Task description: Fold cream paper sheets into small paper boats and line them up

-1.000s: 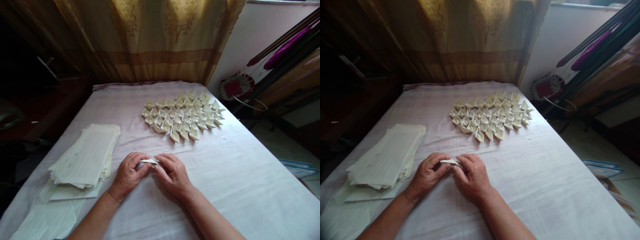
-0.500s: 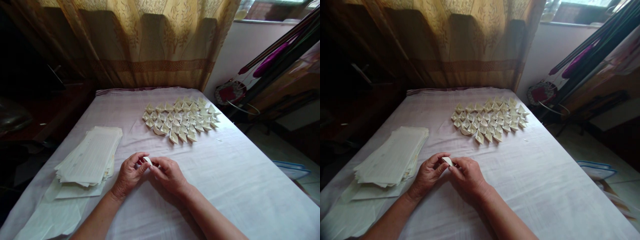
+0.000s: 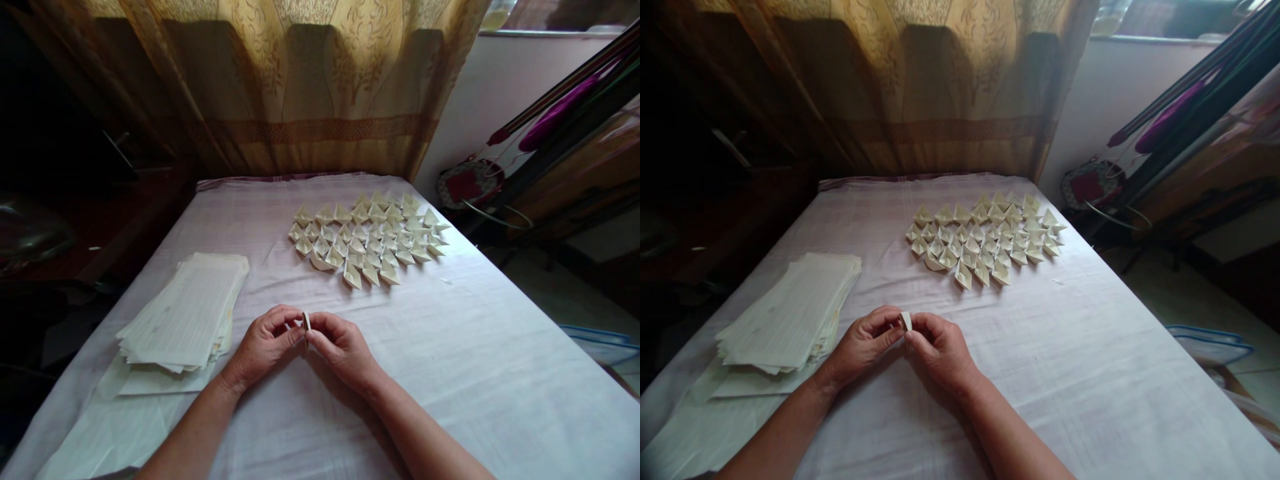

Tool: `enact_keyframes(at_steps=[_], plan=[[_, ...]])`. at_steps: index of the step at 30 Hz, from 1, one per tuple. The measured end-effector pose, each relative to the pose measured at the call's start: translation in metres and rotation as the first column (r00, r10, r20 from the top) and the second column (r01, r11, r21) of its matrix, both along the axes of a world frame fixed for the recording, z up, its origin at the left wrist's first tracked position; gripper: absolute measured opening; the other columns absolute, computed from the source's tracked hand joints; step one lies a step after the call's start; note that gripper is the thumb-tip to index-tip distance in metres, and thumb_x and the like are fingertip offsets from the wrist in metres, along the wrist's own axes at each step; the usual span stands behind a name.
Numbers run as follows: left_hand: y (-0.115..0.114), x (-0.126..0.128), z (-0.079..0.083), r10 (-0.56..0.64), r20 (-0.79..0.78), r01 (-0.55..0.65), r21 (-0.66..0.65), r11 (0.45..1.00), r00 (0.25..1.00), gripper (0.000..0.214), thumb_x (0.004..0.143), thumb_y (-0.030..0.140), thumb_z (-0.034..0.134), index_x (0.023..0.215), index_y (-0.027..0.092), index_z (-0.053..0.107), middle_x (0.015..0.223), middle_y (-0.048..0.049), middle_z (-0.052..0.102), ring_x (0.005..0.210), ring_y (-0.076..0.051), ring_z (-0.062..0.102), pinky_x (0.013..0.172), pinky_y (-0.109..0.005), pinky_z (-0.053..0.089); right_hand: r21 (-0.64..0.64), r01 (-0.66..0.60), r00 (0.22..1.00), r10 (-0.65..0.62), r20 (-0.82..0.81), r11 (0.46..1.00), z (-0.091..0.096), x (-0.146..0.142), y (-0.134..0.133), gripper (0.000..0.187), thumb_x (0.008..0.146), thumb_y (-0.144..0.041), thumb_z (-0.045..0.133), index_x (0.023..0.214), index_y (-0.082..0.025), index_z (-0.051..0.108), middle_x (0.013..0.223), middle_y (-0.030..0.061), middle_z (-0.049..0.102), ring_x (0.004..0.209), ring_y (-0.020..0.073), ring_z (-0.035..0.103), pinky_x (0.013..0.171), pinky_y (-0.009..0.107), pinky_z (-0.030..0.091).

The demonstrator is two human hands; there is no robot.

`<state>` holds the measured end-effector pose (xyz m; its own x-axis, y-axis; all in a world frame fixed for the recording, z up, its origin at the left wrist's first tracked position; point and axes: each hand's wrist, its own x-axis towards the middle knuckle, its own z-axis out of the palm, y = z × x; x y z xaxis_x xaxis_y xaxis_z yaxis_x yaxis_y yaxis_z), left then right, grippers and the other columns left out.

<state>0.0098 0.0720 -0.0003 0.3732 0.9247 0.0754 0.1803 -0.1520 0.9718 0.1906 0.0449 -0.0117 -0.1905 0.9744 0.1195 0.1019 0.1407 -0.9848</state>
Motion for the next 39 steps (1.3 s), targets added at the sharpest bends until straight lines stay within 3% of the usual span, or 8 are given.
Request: enact_keyframes(at_steps=[25, 39], plan=[[0.0004, -0.0001, -0.0002, 0.008, 0.018, -0.006, -0.099, 0.995, 1.0, 0.042, 0.078, 0.055, 0.072, 0.091, 0.016, 0.073, 0.087, -0.0057, 0.067, 0.08, -0.018, 0.063, 0.074, -0.029, 0.054, 0.144, 0.073, 0.984, -0.095, 0.15, 0.987, -0.004, -0.0026, -0.0036, 0.019, 0.086, -0.024, 0.059, 0.101, -0.023, 0.07, 0.093, 0.0012, 0.076, 0.083, 0.0161, 0.069, 0.076, 0.025, 0.053], [-0.0002, 0.0009, -0.0005, 0.015, 0.071, -0.006, -0.133, 0.991, 0.997, 0.043, 0.076, 0.056, 0.074, 0.09, 0.016, 0.072, 0.085, -0.0048, 0.065, 0.074, -0.016, 0.06, 0.07, -0.028, 0.051, 0.149, 0.083, 0.982, -0.106, 0.157, 0.985, -0.0037, -0.0025, -0.005, 0.018, 0.086, -0.025, 0.058, 0.1, -0.023, 0.069, 0.094, 0.0019, 0.075, 0.085, 0.0166, 0.069, 0.077, 0.026, 0.052]])
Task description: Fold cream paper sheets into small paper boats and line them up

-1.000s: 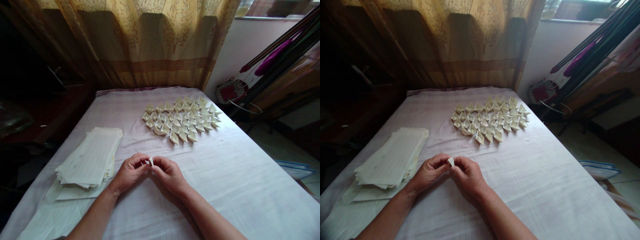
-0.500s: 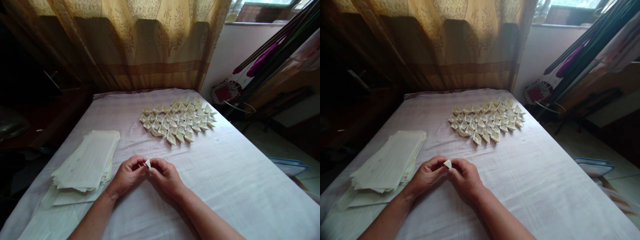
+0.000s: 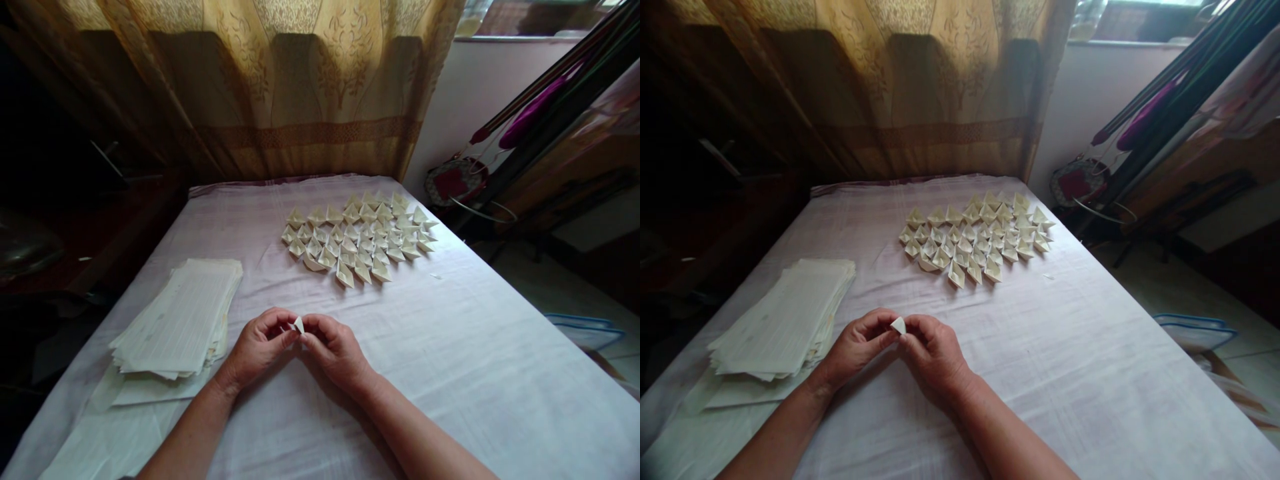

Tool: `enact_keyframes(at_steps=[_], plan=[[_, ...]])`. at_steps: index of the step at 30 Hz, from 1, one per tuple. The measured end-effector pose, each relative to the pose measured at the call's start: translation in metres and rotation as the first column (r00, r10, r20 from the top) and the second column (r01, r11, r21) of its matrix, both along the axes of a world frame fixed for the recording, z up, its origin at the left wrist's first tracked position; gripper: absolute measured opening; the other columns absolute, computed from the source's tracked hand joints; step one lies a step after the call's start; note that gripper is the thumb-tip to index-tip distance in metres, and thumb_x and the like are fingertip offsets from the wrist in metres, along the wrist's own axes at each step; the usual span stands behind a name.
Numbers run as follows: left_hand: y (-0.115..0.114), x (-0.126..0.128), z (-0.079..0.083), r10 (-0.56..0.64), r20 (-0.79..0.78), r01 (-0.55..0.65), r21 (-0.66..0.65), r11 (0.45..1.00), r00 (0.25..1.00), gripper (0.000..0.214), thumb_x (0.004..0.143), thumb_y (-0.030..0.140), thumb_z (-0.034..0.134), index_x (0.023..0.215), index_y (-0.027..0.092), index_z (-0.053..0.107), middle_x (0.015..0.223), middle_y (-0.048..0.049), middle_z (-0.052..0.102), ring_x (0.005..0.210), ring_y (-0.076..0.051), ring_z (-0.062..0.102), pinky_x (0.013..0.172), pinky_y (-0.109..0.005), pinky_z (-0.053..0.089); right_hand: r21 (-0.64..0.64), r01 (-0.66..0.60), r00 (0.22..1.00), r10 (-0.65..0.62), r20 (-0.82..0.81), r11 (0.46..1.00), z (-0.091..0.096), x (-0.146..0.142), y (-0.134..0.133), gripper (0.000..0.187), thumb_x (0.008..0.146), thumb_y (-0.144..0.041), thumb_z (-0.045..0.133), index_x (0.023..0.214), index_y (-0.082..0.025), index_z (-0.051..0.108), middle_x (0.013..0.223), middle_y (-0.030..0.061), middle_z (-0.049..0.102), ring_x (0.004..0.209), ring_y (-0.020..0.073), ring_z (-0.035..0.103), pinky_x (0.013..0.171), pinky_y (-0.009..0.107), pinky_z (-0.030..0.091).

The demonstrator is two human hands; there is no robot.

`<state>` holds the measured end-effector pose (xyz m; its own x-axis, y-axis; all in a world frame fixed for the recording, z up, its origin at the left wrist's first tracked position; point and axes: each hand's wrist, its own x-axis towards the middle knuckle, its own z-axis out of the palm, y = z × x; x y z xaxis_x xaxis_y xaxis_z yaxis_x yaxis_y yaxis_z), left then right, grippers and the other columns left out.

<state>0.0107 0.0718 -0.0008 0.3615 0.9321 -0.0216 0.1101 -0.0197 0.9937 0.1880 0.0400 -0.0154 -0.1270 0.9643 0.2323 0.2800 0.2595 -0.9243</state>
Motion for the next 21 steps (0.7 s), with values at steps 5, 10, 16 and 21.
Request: enact_keyframes(at_steps=[5, 10, 16, 21], plan=[[-0.0017, 0.0005, 0.0017, -0.019, 0.007, 0.019, 0.021, 1.0, 1.0, 0.036, 0.076, 0.051, 0.076, 0.08, 0.016, 0.07, 0.08, -0.0038, 0.065, 0.077, -0.016, 0.06, 0.072, -0.027, 0.051, 0.048, 0.047, 0.999, -0.048, 0.022, 0.998, -0.0035, 0.001, -0.0003, 0.015, 0.087, -0.025, 0.057, 0.096, -0.021, 0.068, 0.087, 0.0024, 0.073, 0.078, 0.0154, 0.067, 0.071, 0.024, 0.052], [-0.0042, 0.0012, 0.0014, -0.013, 0.085, 0.018, -0.065, 0.998, 0.996, 0.039, 0.075, 0.053, 0.076, 0.085, 0.016, 0.066, 0.08, -0.0022, 0.064, 0.074, -0.014, 0.06, 0.07, -0.026, 0.051, 0.185, 0.01, 0.998, -0.02, 0.055, 0.983, -0.0022, 0.0024, 0.0, 0.017, 0.088, -0.021, 0.057, 0.103, -0.022, 0.067, 0.094, 0.0033, 0.073, 0.083, 0.0153, 0.067, 0.076, 0.024, 0.053], [-0.0035, -0.0025, -0.002, -0.014, 0.084, 0.02, -0.069, 0.997, 0.996, 0.04, 0.076, 0.051, 0.076, 0.099, 0.019, 0.069, 0.084, -0.0024, 0.068, 0.075, -0.014, 0.062, 0.071, -0.026, 0.052, 0.243, 0.048, 0.998, -0.056, 0.025, 0.969, -0.0035, 0.0028, 0.001, 0.02, 0.088, -0.018, 0.061, 0.106, -0.024, 0.07, 0.091, 0.0032, 0.068, 0.075, 0.0132, 0.065, 0.07, 0.024, 0.054], [-0.0024, -0.0038, -0.0026, 0.011, -0.008, -0.011, 0.0, 1.0, 1.0, 0.03, 0.082, 0.044, 0.071, 0.097, 0.019, 0.073, 0.094, -0.0057, 0.073, 0.09, -0.02, 0.066, 0.085, -0.031, 0.053, 0.228, 0.064, 0.997, -0.074, 0.038, 0.972, -0.0023, 0.0019, -0.0012, 0.02, 0.086, -0.015, 0.063, 0.103, -0.023, 0.069, 0.085, 0.0019, 0.07, 0.069, 0.0122, 0.064, 0.063, 0.022, 0.053]])
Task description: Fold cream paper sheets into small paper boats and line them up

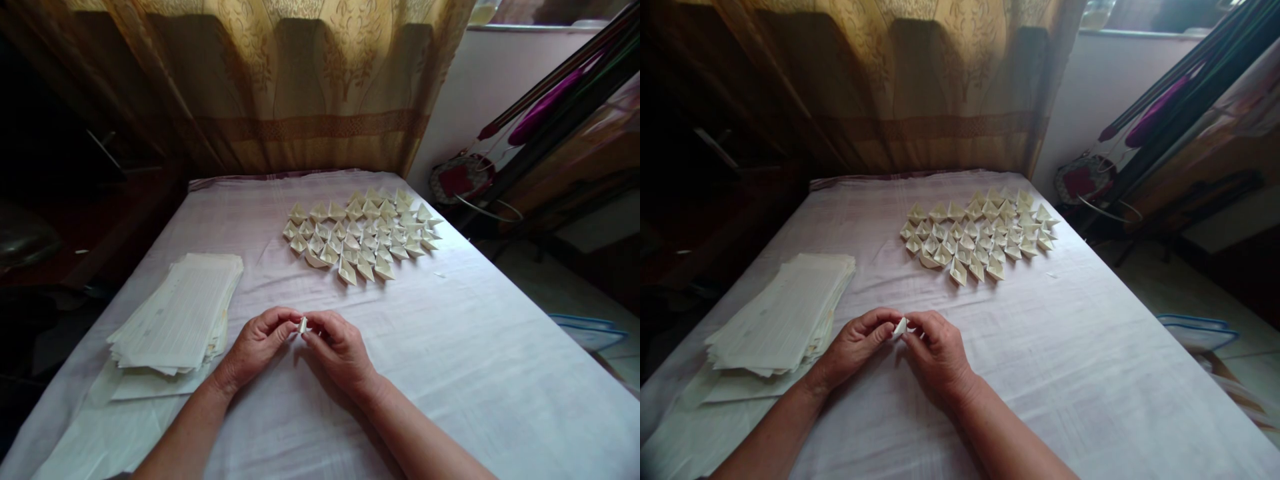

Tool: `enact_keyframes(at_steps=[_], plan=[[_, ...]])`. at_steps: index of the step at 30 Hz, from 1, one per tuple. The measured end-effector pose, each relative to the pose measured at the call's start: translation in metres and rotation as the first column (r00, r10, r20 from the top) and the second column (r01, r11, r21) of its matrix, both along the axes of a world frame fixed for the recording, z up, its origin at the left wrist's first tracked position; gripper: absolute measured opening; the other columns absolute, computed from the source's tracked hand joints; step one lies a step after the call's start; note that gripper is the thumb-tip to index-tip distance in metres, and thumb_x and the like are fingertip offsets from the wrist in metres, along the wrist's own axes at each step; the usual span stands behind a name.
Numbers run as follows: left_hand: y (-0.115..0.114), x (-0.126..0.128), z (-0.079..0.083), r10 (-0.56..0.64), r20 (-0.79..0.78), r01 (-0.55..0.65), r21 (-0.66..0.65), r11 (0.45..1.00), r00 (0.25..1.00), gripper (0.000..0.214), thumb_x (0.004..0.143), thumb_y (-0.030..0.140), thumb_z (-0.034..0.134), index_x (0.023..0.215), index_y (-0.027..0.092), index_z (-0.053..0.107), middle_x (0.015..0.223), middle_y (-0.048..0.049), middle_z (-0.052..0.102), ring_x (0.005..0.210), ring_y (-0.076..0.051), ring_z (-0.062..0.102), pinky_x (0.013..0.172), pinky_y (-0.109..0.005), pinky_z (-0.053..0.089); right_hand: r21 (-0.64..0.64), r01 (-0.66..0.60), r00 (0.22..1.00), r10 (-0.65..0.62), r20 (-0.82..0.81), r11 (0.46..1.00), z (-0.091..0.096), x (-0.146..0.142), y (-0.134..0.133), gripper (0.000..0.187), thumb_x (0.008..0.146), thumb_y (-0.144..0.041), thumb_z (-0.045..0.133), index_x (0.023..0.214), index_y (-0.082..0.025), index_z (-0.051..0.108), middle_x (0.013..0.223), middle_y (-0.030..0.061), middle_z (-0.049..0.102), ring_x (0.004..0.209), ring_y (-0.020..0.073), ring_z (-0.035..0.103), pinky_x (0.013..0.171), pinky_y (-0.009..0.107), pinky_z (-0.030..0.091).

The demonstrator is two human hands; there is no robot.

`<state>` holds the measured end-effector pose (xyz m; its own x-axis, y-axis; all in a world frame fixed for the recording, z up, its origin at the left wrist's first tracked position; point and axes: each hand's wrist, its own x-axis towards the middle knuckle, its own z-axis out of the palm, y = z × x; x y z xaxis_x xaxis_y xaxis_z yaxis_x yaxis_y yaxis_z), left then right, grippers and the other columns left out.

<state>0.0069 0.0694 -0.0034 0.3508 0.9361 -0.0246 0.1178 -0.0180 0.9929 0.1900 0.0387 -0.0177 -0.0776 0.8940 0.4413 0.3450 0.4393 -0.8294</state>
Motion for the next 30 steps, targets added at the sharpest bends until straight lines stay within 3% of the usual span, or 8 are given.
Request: enact_keyframes(at_steps=[6, 10, 14, 19, 24, 30], plan=[[-0.005, 0.008, -0.005, 0.066, -0.057, -0.056, 0.163, 0.985, 0.996, 0.018, 0.085, 0.034, 0.067, 0.093, 0.019, 0.07, 0.088, -0.0031, 0.069, 0.079, -0.015, 0.065, 0.074, -0.025, 0.053, -0.005, -0.021, 1.0, 0.021, -0.018, 1.0, 0.005, 0.001, -0.003, 0.023, 0.083, -0.012, 0.059, 0.102, -0.022, 0.069, 0.089, 0.0028, 0.074, 0.075, 0.0129, 0.067, 0.07, 0.023, 0.054], [-0.007, 0.012, -0.002, 0.131, -0.129, -0.072, 0.386, 0.92, 0.983, 0.006, 0.086, 0.025, 0.066, 0.089, 0.02, 0.068, 0.084, -0.0002, 0.065, 0.071, -0.011, 0.061, 0.067, -0.021, 0.051, -0.08, -0.065, 0.995, 0.058, -0.084, 0.995, 0.005, 0.004, -0.004, 0.023, 0.088, -0.012, 0.052, 0.098, -0.021, 0.07, 0.088, 0.0031, 0.075, 0.08, 0.0138, 0.07, 0.075, 0.024, 0.055], [-0.009, 0.013, 0.002, 0.14, -0.171, -0.036, 0.505, 0.863, 0.975, 0.007, 0.086, 0.015, 0.065, 0.089, 0.021, 0.065, 0.082, 0.0019, 0.063, 0.067, -0.009, 0.059, 0.064, -0.017, 0.049, -0.152, -0.059, 0.989, 0.037, -0.14, 0.987, 0.003, 0.004, -0.003, 0.014, 0.088, -0.017, 0.058, 0.093, -0.021, 0.07, 0.085, 0.0023, 0.075, 0.077, 0.0141, 0.07, 0.072, 0.023, 0.054], [-0.01, 0.013, 0.001, 0.117, -0.202, 0.018, 0.562, 0.827, 0.972, 0.013, 0.087, 0.01, 0.063, 0.093, 0.021, 0.064, 0.086, 0.0009, 0.063, 0.073, -0.01, 0.06, 0.067, -0.018, 0.05, -0.121, -0.059, 0.991, 0.043, -0.127, 0.991, 0.0, 0.002, -0.004, 0.011, 0.088, -0.017, 0.058, 0.095, -0.021, 0.065, 0.081, 0.0008, 0.071, 0.072, 0.0127, 0.066, 0.066, 0.021, 0.052], [-0.01, 0.009, 0.002, 0.083, -0.249, 0.082, 0.586, 0.806, 0.965, 0.012, 0.089, 0.012, 0.061, 0.095, 0.022, 0.063, 0.086, 0.0, 0.062, 0.078, -0.012, 0.061, 0.071, -0.02, 0.05, -0.026, -0.05, 0.999, 0.05, -0.012, 0.998, -0.001, 0.004, -0.005, 0.014, 0.089, -0.013, 0.053, 0.096, -0.022, 0.062, 0.083, 0.0013, 0.068, 0.074, 0.0127, 0.064, 0.069, 0.022, 0.051], [-0.011, 0.004, 0.003, 0.037, -0.338, 0.168, 0.555, 0.815, 0.941, 0.012, 0.089, 0.012, 0.06, 0.093, 0.022, 0.064, 0.091, -0.0011, 0.061, 0.082, -0.013, 0.061, 0.075, -0.022, 0.05, 0.078, -0.174, 0.971, 0.158, 0.18, 0.982, 0.004, 0.011, -0.004, 0.021, 0.091, -0.01, 0.045, 0.103, -0.022, 0.057, 0.097, 0.0057, 0.065, 0.086, 0.0147, 0.062, 0.078, 0.026, 0.052]])
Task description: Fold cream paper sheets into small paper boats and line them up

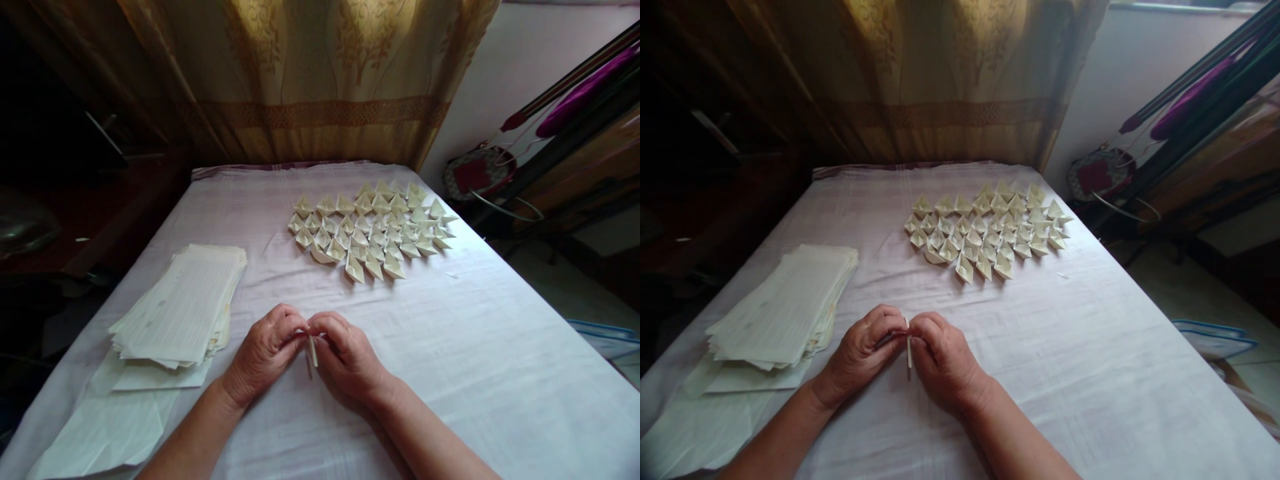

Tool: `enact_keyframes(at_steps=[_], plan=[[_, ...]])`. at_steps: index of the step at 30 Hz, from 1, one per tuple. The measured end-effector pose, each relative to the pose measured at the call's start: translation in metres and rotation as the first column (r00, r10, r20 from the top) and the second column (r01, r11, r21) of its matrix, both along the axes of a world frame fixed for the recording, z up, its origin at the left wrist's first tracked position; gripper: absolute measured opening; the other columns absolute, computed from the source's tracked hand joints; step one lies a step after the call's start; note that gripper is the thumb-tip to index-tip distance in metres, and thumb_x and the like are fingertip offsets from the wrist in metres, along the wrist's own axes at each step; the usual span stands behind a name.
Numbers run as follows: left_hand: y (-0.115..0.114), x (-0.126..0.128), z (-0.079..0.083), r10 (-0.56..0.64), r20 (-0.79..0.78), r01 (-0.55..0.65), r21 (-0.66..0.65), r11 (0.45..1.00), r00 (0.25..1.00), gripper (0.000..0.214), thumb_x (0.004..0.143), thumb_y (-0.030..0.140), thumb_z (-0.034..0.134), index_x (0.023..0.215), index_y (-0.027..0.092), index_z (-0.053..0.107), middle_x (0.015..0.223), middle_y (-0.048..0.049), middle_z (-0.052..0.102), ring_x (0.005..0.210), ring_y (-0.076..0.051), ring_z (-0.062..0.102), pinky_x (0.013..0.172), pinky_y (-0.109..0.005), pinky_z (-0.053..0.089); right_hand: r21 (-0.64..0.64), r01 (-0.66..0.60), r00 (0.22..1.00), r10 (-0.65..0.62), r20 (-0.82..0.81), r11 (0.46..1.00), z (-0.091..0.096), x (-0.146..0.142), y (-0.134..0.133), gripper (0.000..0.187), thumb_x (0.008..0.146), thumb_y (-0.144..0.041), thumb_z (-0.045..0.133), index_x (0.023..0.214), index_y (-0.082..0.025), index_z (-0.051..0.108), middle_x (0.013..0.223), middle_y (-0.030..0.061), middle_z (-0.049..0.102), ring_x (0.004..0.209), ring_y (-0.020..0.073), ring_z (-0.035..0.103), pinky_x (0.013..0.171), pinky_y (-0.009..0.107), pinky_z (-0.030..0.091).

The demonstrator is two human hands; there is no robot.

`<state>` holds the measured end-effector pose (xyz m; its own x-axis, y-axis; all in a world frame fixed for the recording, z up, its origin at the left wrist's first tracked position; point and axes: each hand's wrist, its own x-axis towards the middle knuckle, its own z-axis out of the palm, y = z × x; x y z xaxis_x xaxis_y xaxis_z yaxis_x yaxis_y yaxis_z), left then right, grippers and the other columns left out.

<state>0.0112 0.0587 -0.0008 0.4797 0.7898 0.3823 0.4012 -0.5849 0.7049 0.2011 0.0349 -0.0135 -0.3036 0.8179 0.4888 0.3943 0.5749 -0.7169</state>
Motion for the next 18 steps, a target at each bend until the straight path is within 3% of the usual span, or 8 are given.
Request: enact_keyframes(at_steps=[6, 12, 18], plan=[[-0.005, 0.0, 0.002, -0.045, -0.049, 0.043, -0.047, 0.998, 0.998, 0.015, 0.092, 0.013, 0.052, 0.095, 0.022, 0.064, 0.095, -0.0027, 0.065, 0.087, -0.014, 0.063, 0.078, -0.023, 0.05, 0.028, -0.064, 0.984, 0.058, 0.171, 0.998, 0.0, 0.006, 0.003, 0.02, 0.093, -0.011, 0.042, 0.1, -0.021, 0.057, 0.095, 0.0065, 0.065, 0.083, 0.015, 0.061, 0.072, 0.024, 0.051], [-0.024, 0.004, 0.006, 0.205, -0.196, -0.212, -0.017, 0.977, 0.959, 0.009, 0.091, 0.026, 0.058, 0.083, 0.023, 0.059, 0.078, 0.0004, 0.067, 0.074, -0.017, 0.062, 0.07, -0.028, 0.047, -0.052, -0.035, 0.986, 0.043, 0.16, 0.998, -0.001, 0.003, 0.001, 0.015, 0.096, -0.017, 0.047, 0.094, -0.022, 0.06, 0.094, 0.0057, 0.068, 0.085, 0.0152, 0.062, 0.077, 0.025, 0.05], [-0.033, 0.007, 0.004, 0.297, -0.229, -0.312, -0.032, 0.95, 0.927, 0.006, 0.086, 0.021, 0.061, 0.081, 0.023, 0.058, 0.075, 0.0018, 0.066, 0.074, -0.018, 0.062, 0.07, -0.029, 0.045, -0.056, 0.129, 0.968, -0.114, 0.225, 0.99, 0.004, -0.004, -0.003, 0.016, 0.092, -0.021, 0.053, 0.083, -0.021, 0.066, 0.09, 0.0061, 0.067, 0.084, 0.0183, 0.06, 0.079, 0.031, 0.047]])
